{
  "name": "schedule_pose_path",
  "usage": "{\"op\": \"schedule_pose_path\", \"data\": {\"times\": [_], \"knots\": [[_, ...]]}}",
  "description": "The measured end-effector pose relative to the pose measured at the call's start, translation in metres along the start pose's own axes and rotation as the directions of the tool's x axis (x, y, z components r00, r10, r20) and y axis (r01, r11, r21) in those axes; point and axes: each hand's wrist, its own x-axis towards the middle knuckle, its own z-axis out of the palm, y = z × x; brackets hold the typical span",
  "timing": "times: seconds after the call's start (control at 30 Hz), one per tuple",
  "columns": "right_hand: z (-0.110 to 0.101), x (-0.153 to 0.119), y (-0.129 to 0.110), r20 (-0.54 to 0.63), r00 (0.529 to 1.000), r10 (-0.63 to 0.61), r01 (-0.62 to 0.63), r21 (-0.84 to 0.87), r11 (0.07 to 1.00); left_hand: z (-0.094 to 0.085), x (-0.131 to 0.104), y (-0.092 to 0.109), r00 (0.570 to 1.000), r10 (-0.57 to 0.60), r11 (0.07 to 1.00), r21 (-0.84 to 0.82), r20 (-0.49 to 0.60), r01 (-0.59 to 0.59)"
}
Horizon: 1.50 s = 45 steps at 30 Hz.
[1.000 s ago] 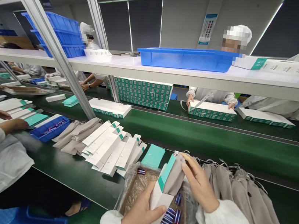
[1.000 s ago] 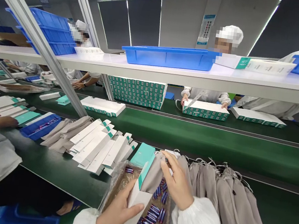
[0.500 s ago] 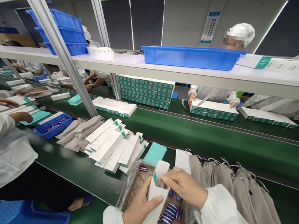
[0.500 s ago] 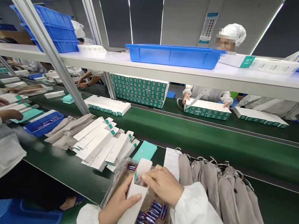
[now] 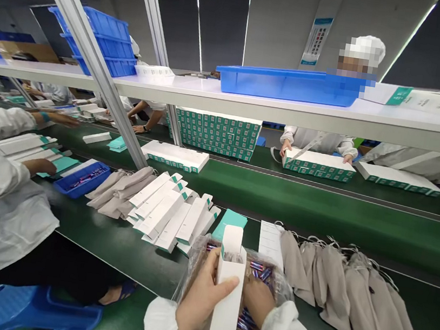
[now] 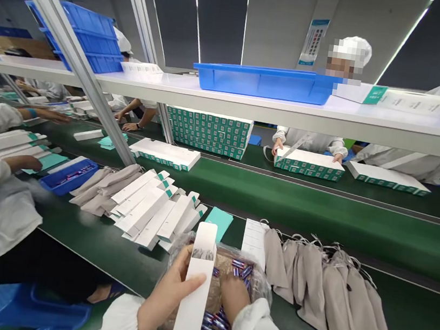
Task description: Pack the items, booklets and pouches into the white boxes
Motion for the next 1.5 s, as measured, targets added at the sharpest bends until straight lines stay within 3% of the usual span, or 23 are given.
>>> {"op": "schedule_pose_path", "data": {"times": [0.1, 0.17, 0.23, 0.3, 0.37, 0.43, 0.5, 0.57, 0.7, 0.83, 0.93, 1.0, 1.03, 1.1, 1.17, 1.23, 1.3, 1.37, 1.43, 1.5], "knots": [[-0.029, 0.002, 0.003, 0.02, 1.0, 0.02, -0.021, 0.098, 0.995, -0.001, 0.0, 0.002, 1.0, 0.028, 0.995, 0.095, 0.001, -0.028], [-0.063, 0.002, -0.009, -0.03, 1.0, -0.009, 0.018, 0.29, 0.957, 0.001, 0.002, 0.003, 0.999, 0.034, 0.989, 0.145, 0.005, -0.034], [-0.099, 0.0, -0.032, -0.155, 0.987, -0.047, 0.13, 0.59, 0.797, 0.002, 0.004, 0.002, 0.998, 0.057, 0.979, 0.195, 0.018, -0.06], [-0.129, -0.003, -0.061, -0.191, 0.97, -0.15, 0.239, 0.636, 0.734, 0.003, 0.005, 0.002, 0.995, 0.087, 0.964, 0.247, 0.04, -0.095], [-0.148, -0.005, -0.086, -0.057, 0.961, -0.272, 0.259, 0.54, 0.801, 0.004, 0.006, 0.001, 0.992, 0.111, 0.945, 0.303, 0.058, -0.123], [-0.155, -0.002, -0.098, 0.16, 0.933, -0.321, 0.222, 0.446, 0.867, 0.004, 0.005, 0.001, 0.99, 0.12, 0.93, 0.339, 0.078, -0.14], [-0.154, 0.006, -0.099, 0.321, 0.895, -0.309, 0.173, 0.388, 0.905, 0.004, 0.003, 0.0, 0.989, 0.119, 0.922, 0.36, 0.084, -0.142], [-0.149, 0.016, -0.094, 0.398, 0.869, -0.294, 0.161, 0.335, 0.928, 0.004, 0.001, -0.002, 0.989, 0.127, 0.911, 0.386, 0.075, -0.146], [-0.138, 0.028, -0.089, 0.421, 0.854, -0.305, 0.199, 0.277, 0.94, 0.0, -0.002, -0.007, 0.98, 0.18, 0.874, 0.444, 0.086, -0.199], [-0.133, 0.022, -0.084, 0.352, 0.892, -0.284, 0.109, 0.443, 0.89, -0.005, -0.001, -0.009, 0.968, 0.213, 0.872, 0.422, 0.133, -0.25], [-0.124, 0.009, -0.074, 0.064, 0.986, -0.156, 0.076, 0.658, 0.749, -0.008, -0.001, -0.006, 0.969, 0.213, 0.875, 0.418, 0.122, -0.245], [-0.109, -0.002, -0.069, -0.043, 0.999, 0.016, 0.024, 0.791, 0.611, -0.009, -0.002, -0.003, 0.966, 0.221, 0.863, 0.434, 0.131, -0.257], [-0.098, -0.008, -0.069, 0.012, 0.998, 0.067, -0.045, 0.849, 0.526, -0.009, -0.002, -0.002, 0.964, 0.225, 0.856, 0.444, 0.14, -0.264], [-0.077, -0.018, -0.073, 0.232, 0.971, 0.058, -0.238, 0.906, 0.35, -0.008, -0.003, 0.0, 0.96, 0.226, 0.841, 0.465, 0.164, -0.278], [-0.06, -0.024, -0.079, 0.326, 0.945, 0.035, -0.324, 0.912, 0.253, -0.006, -0.002, -0.002, 0.958, 0.22, 0.836, 0.469, 0.186, -0.283], [-0.055, -0.027, -0.084, 0.216, 0.972, 0.088, -0.233, 0.925, 0.299, -0.005, -0.001, -0.008, 0.962, 0.212, 0.872, 0.411, 0.173, -0.266], [-0.06, -0.027, -0.084, 0.043, 0.998, 0.052, -0.063, 0.864, 0.499, -0.004, 0.0, -0.016, 0.974, 0.202, 0.936, 0.273, 0.106, -0.223], [-0.07, -0.026, -0.08, -0.023, 0.997, -0.078, 0.07, 0.732, 0.678, -0.004, 0.001, -0.02, 0.984, 0.17, 0.975, 0.135, 0.056, -0.176], [-0.079, -0.026, -0.077, 0.0, 0.99, -0.143, 0.106, 0.673, 0.732, -0.003, 0.002, -0.019, 0.986, 0.147, 0.982, 0.111, 0.075, -0.155], [-0.084, -0.026, -0.078, 0.024, 0.993, -0.119, 0.066, 0.712, 0.699, -0.003, 0.002, -0.013, 0.982, 0.147, 0.969, 0.18, 0.121, -0.168]]}}
